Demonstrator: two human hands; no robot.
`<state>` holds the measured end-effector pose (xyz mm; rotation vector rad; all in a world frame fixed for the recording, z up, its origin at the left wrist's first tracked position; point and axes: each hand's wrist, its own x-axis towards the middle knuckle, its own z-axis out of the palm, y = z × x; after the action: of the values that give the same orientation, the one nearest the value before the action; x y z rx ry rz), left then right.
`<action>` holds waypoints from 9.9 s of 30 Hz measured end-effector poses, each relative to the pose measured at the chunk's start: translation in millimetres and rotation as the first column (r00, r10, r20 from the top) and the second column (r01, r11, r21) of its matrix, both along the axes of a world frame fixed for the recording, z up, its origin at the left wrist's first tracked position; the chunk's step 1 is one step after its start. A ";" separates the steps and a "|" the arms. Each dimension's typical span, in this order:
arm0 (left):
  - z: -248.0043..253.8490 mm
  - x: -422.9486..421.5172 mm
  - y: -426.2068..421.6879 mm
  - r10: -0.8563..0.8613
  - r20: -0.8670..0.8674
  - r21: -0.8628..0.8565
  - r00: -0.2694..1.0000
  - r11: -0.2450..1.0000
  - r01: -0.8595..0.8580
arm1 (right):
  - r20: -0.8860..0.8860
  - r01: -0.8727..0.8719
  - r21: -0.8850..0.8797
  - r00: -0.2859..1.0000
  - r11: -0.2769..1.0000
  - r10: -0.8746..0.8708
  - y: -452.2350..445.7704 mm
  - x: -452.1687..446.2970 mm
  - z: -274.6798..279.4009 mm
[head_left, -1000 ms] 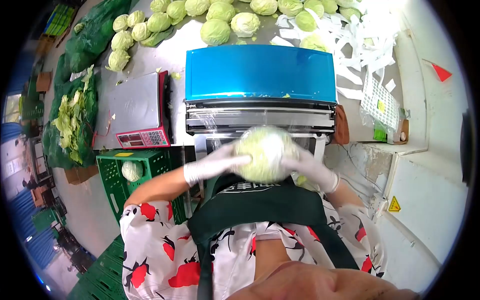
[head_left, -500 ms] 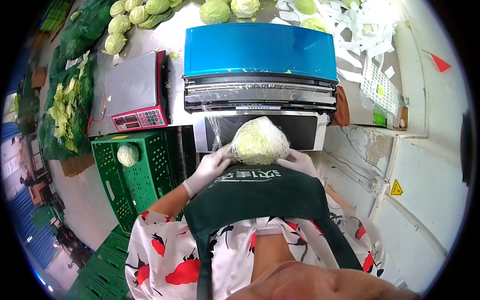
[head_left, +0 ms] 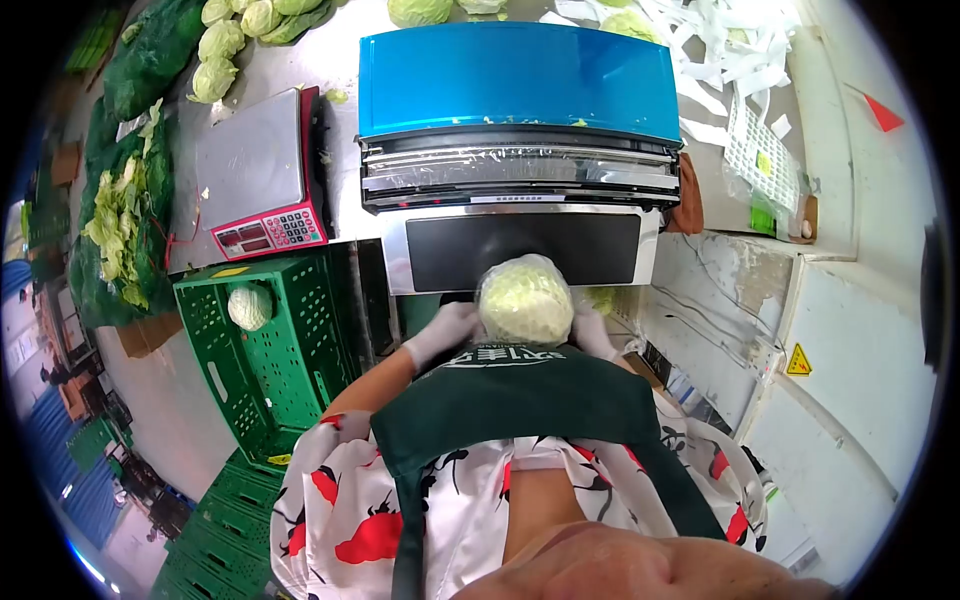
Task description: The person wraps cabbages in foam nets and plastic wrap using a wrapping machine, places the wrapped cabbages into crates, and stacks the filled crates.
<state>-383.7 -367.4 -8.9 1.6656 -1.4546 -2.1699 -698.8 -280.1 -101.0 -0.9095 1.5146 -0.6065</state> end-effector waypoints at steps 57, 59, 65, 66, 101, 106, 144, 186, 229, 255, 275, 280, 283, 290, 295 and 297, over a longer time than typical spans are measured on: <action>12.9 -39.9 -635.0 0.517 -0.185 -0.720 0.836 0.508 -0.473 | 0.642 0.073 -0.060 0.766 0.995 -0.017 -719.9 94.6 175.9; 27.7 -34.3 -595.0 0.412 -0.311 -0.700 0.857 0.510 -0.499 | 0.578 -0.106 -0.131 0.800 0.986 0.163 -715.6 70.8 170.7; 101.1 -37.9 -406.9 0.171 -0.112 -0.963 0.979 0.224 -0.150 | -0.414 -0.641 -0.532 0.767 0.554 0.490 -600.9 18.8 209.5; 100.2 -37.4 -375.8 0.129 -0.084 -0.968 0.988 0.223 -0.111 | -0.070 -0.454 -0.528 0.865 0.718 0.496 -569.2 22.5 208.7; 234.0 113.4 -175.0 0.099 -0.835 -0.415 0.542 0.534 -0.736 | -0.168 -0.504 -0.541 0.849 0.673 0.501 -297.3 -44.5 357.1; 170.8 51.2 -313.3 -0.027 -0.088 -0.855 0.996 0.515 -0.062 | -0.614 -0.715 -0.557 0.697 0.422 0.371 -411.3 19.5 297.7; 64.8 31.4 -33.5 0.331 -0.463 0.170 0.822 0.944 -0.284 | 0.438 -0.360 0.311 0.875 0.880 0.204 -139.1 -10.4 203.5; 47.8 93.1 -24.3 0.790 -0.593 0.706 -0.156 0.417 -0.572 | -0.361 -0.302 -0.806 0.932 0.509 -0.018 -291.9 123.3 248.2; 122.3 8.5 -308.7 0.460 -0.671 -0.340 0.581 0.505 -0.793 | 0.650 -0.233 -0.164 0.705 0.959 0.282 -507.5 112.9 247.6; 38.9 212.3 -123.3 0.980 -0.147 -0.849 0.137 -0.054 -0.526 | 0.069 -0.576 -0.253 0.790 0.777 0.609 -415.8 380.7 194.9; 107.6 56.8 -251.5 0.588 -0.562 -0.421 0.582 0.402 -0.813 | -0.188 -0.435 -0.541 0.897 0.720 0.400 -426.9 204.6 267.1; 115.7 -41.0 -260.7 0.362 -0.143 -0.620 0.921 0.693 -0.368 | -0.318 -0.146 -0.585 0.946 0.798 -0.060 -366.5 80.0 217.7; 114.1 -49.8 -260.9 0.202 0.073 -0.732 0.977 0.676 -0.085 | -0.212 0.011 -0.557 0.965 0.830 -0.155 -345.2 49.8 180.5; 97.9 42.4 -182.0 0.630 0.539 -0.842 0.558 0.384 0.380 | -0.777 -0.246 -0.609 0.375 0.754 -0.505 -270.2 -5.7 196.8; 43.5 25.5 -173.7 0.611 0.280 -0.949 0.741 0.290 0.120 | -0.875 -0.362 -0.457 0.346 0.813 -0.338 -251.9 8.9 150.7; 53.7 22.2 -181.2 0.542 0.053 -0.880 0.839 0.423 -0.218 | -0.667 -0.205 -0.627 0.639 0.752 -0.382 -260.2 2.4 137.6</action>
<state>-361.5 -548.6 44.8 1.6961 -1.5668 -0.6602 -696.4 -540.3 36.7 -1.8322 2.1792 -0.9367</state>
